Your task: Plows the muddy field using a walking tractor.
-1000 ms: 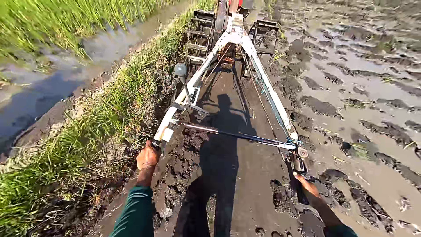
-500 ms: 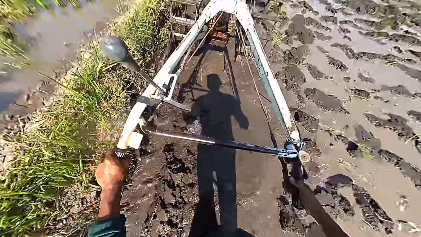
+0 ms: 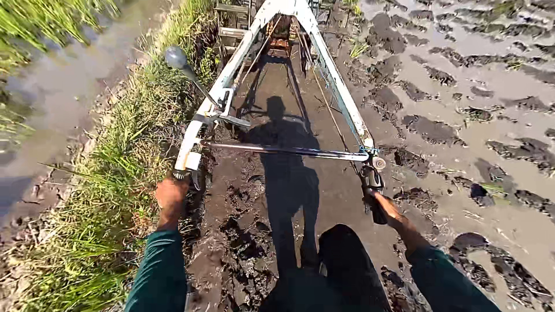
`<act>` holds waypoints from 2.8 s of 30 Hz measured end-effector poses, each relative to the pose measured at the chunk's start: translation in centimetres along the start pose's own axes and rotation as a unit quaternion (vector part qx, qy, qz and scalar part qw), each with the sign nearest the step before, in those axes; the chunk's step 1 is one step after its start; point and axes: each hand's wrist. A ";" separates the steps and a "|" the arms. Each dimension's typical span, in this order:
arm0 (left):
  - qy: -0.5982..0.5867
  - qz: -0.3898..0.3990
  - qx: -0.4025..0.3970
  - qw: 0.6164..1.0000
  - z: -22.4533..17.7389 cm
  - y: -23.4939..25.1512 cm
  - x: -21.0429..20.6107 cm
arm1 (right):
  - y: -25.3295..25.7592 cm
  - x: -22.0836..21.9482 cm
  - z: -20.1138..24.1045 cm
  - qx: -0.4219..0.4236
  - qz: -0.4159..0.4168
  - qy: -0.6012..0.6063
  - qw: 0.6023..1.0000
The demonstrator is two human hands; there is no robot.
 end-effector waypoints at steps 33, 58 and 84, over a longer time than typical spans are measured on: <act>0.003 -0.017 -0.002 1.000 -51.0 42.2 3.1 | 51.4 -3.0 44.6 0.006 0.015 -0.008 1.000; 0.003 -0.067 0.037 0.997 -76.3 84.2 11.7 | 78.8 -20.1 74.4 0.000 0.062 0.049 0.997; 0.014 -0.098 0.039 0.994 -111.7 113.1 10.4 | 118.0 -21.0 100.7 0.036 0.000 0.064 0.997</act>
Point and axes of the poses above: each hand's wrist, its own y-axis towards the middle knuckle, its own x-axis out of the back of the hand, z = x × y, and after that the axes turned 4 degrees about y, right-handed
